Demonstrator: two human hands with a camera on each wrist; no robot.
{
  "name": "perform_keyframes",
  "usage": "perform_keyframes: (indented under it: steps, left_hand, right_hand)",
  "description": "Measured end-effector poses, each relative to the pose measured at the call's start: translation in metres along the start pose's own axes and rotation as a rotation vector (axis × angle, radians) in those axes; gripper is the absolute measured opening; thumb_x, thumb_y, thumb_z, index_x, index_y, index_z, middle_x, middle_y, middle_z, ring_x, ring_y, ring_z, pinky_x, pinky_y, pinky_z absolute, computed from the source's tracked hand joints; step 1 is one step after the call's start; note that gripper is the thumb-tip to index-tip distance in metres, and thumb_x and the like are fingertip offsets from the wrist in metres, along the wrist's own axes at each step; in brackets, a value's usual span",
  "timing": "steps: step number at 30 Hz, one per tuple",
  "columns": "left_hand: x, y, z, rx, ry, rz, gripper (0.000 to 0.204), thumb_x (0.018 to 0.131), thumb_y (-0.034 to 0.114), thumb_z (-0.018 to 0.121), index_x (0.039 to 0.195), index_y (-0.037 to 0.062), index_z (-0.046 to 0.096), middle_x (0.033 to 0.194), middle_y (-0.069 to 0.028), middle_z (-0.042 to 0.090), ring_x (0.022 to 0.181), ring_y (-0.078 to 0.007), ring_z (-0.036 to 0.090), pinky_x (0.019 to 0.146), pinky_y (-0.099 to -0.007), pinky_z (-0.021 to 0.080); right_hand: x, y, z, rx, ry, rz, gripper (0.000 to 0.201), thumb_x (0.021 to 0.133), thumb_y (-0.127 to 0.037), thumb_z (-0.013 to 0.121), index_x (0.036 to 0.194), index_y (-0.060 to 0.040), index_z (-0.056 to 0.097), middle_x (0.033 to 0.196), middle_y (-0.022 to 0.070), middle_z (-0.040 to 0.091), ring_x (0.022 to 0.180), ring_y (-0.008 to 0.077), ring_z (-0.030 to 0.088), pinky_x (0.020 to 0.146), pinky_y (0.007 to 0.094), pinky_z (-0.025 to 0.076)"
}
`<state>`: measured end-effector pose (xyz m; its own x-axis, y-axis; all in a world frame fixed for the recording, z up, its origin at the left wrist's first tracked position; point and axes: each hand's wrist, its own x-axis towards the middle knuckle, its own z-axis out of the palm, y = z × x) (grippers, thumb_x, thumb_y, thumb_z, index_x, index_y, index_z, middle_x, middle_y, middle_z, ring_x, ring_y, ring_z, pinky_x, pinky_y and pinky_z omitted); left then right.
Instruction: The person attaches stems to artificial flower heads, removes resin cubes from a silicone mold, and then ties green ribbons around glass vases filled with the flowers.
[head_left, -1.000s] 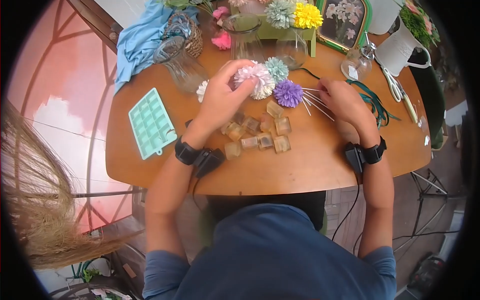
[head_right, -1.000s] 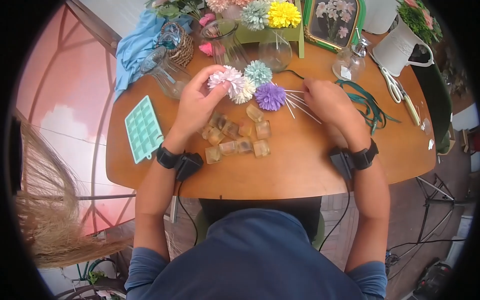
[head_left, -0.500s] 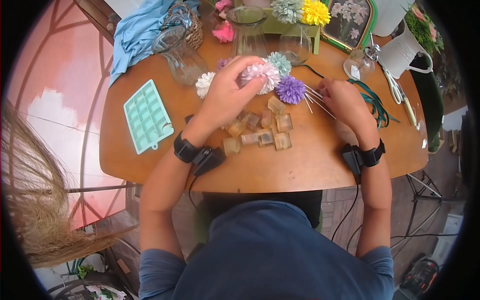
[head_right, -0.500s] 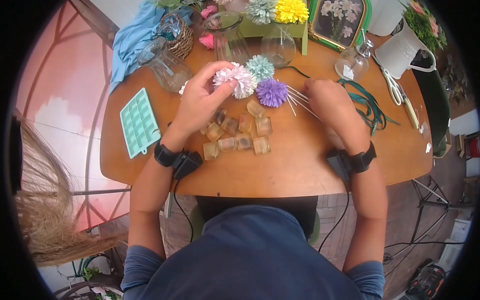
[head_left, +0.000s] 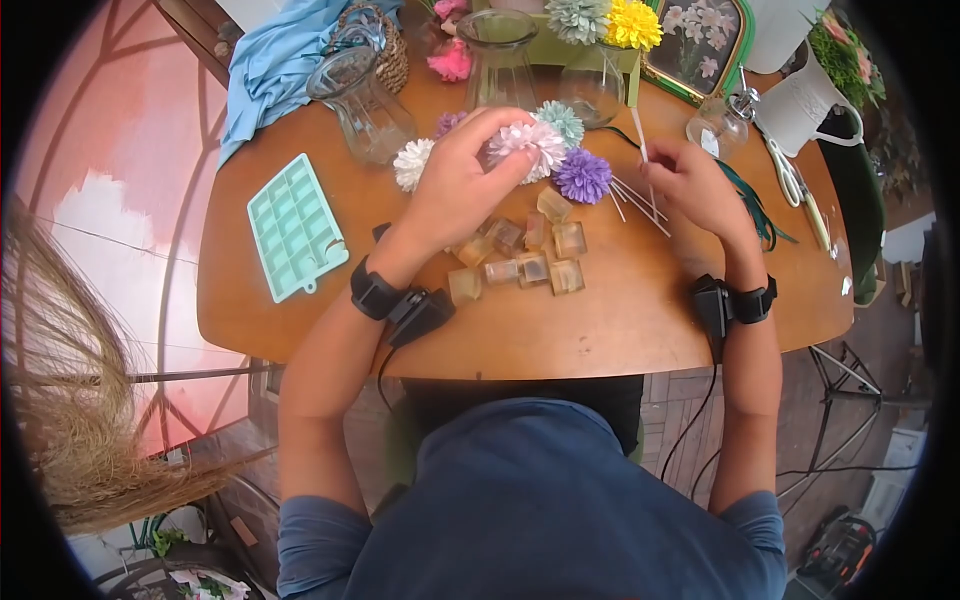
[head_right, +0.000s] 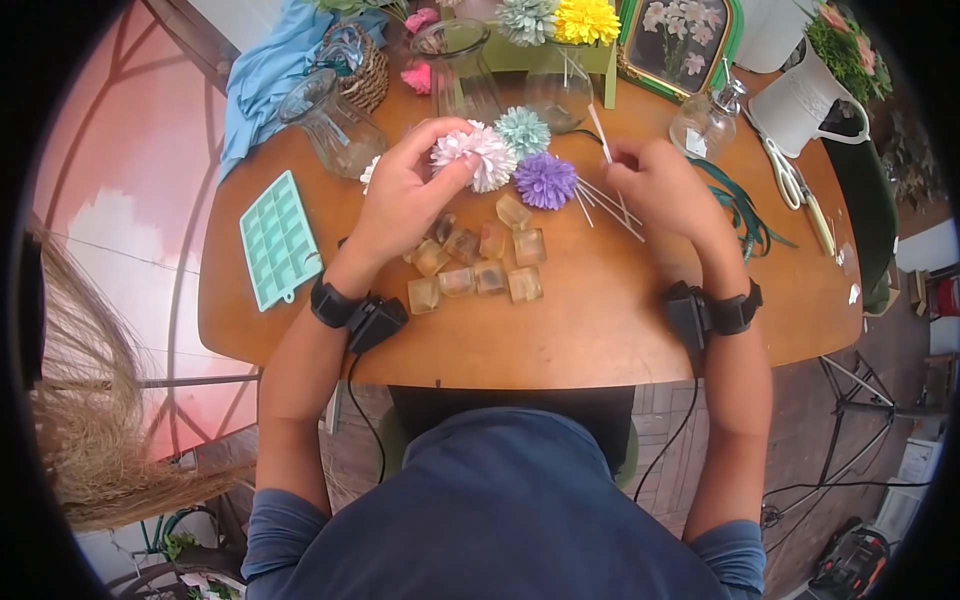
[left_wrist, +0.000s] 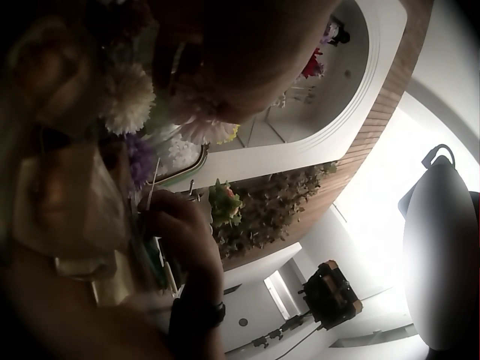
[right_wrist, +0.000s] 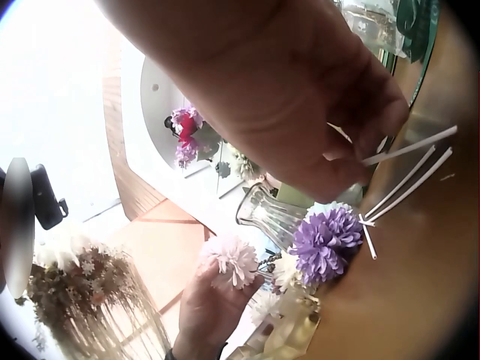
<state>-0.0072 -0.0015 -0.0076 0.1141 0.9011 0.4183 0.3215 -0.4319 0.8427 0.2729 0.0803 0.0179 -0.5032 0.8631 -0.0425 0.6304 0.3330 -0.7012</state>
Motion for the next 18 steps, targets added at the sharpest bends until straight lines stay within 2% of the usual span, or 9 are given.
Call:
perform_keyframes:
  steps: [1, 4, 7, 10, 13, 16, 18]
  left_hand:
    - [0.000, 0.000, 0.000, 0.000, 0.002, 0.001, 0.030, 0.094, 0.009, 0.065, 0.121, -0.0007, 0.057, 0.113, -0.0045, 0.058, 0.102, -0.0105, 0.057, 0.087, -0.0266, 0.049]
    - [0.000, -0.001, 0.000, 0.010, 0.005, -0.003, 0.030, 0.094, 0.008, 0.065, 0.121, -0.0007, 0.057, 0.112, -0.0042, 0.057, 0.102, -0.0103, 0.057, 0.087, -0.0264, 0.049]
    - [0.000, 0.000, 0.000, 0.025, -0.003, 0.005, 0.030, 0.094, 0.008, 0.065, 0.121, -0.0008, 0.057, 0.112, -0.0042, 0.057, 0.102, -0.0104, 0.057, 0.087, -0.0265, 0.049]
    - [0.000, -0.002, 0.001, 0.011, -0.005, 0.019, 0.029, 0.094, 0.008, 0.065, 0.121, -0.0009, 0.058, 0.113, -0.0045, 0.057, 0.101, -0.0104, 0.057, 0.086, -0.0266, 0.049]
    - [0.000, -0.004, 0.000, 0.005, -0.003, 0.017, 0.029, 0.094, 0.008, 0.065, 0.120, -0.0009, 0.058, 0.113, -0.0046, 0.057, 0.101, -0.0101, 0.057, 0.085, -0.0267, 0.049]
    - [0.000, -0.003, 0.001, 0.003, -0.003, 0.015, 0.029, 0.094, 0.008, 0.065, 0.120, -0.0007, 0.058, 0.111, -0.0040, 0.057, 0.100, -0.0096, 0.057, 0.084, -0.0265, 0.049]
    - [0.000, -0.003, 0.002, -0.009, -0.005, -0.001, 0.029, 0.094, 0.008, 0.065, 0.120, -0.0005, 0.058, 0.110, -0.0034, 0.058, 0.099, -0.0094, 0.057, 0.084, -0.0263, 0.049]
  right_hand:
    - [0.000, -0.001, -0.002, 0.135, -0.017, 0.016, 0.014, 0.089, -0.012, 0.056, 0.092, 0.0004, 0.061, 0.074, 0.0027, 0.059, 0.067, 0.0109, 0.057, 0.061, 0.0282, 0.048]
    - [0.002, -0.001, 0.002, 0.332, 0.089, -0.127, 0.012, 0.092, -0.009, 0.051, 0.095, -0.0012, 0.059, 0.082, -0.0015, 0.059, 0.069, 0.0071, 0.056, 0.061, 0.0234, 0.046]
    - [0.006, 0.011, 0.008, 0.034, 0.015, -0.091, 0.010, 0.092, -0.007, 0.050, 0.095, -0.0011, 0.058, 0.082, -0.0001, 0.058, 0.070, 0.0067, 0.056, 0.062, 0.0232, 0.046]
    - [0.006, 0.011, 0.010, 0.082, -0.072, -0.058, 0.010, 0.092, -0.007, 0.050, 0.096, -0.0007, 0.058, 0.083, 0.0000, 0.059, 0.070, 0.0073, 0.056, 0.062, 0.0235, 0.046]
    - [-0.001, -0.003, 0.002, 0.230, 0.028, 0.018, 0.015, 0.090, -0.010, 0.054, 0.091, 0.0030, 0.061, 0.073, 0.0089, 0.064, 0.065, 0.0171, 0.060, 0.064, 0.0319, 0.050]
    - [-0.003, -0.001, 0.002, -0.271, 0.015, -0.066, 0.017, 0.088, -0.012, 0.059, 0.092, 0.0035, 0.064, 0.081, 0.0161, 0.068, 0.071, 0.0283, 0.065, 0.068, 0.0369, 0.052]
    - [-0.005, 0.002, 0.007, -0.351, 0.025, -0.086, 0.017, 0.086, -0.012, 0.061, 0.093, 0.0030, 0.066, 0.087, 0.0196, 0.068, 0.078, 0.0345, 0.066, 0.073, 0.0403, 0.052]
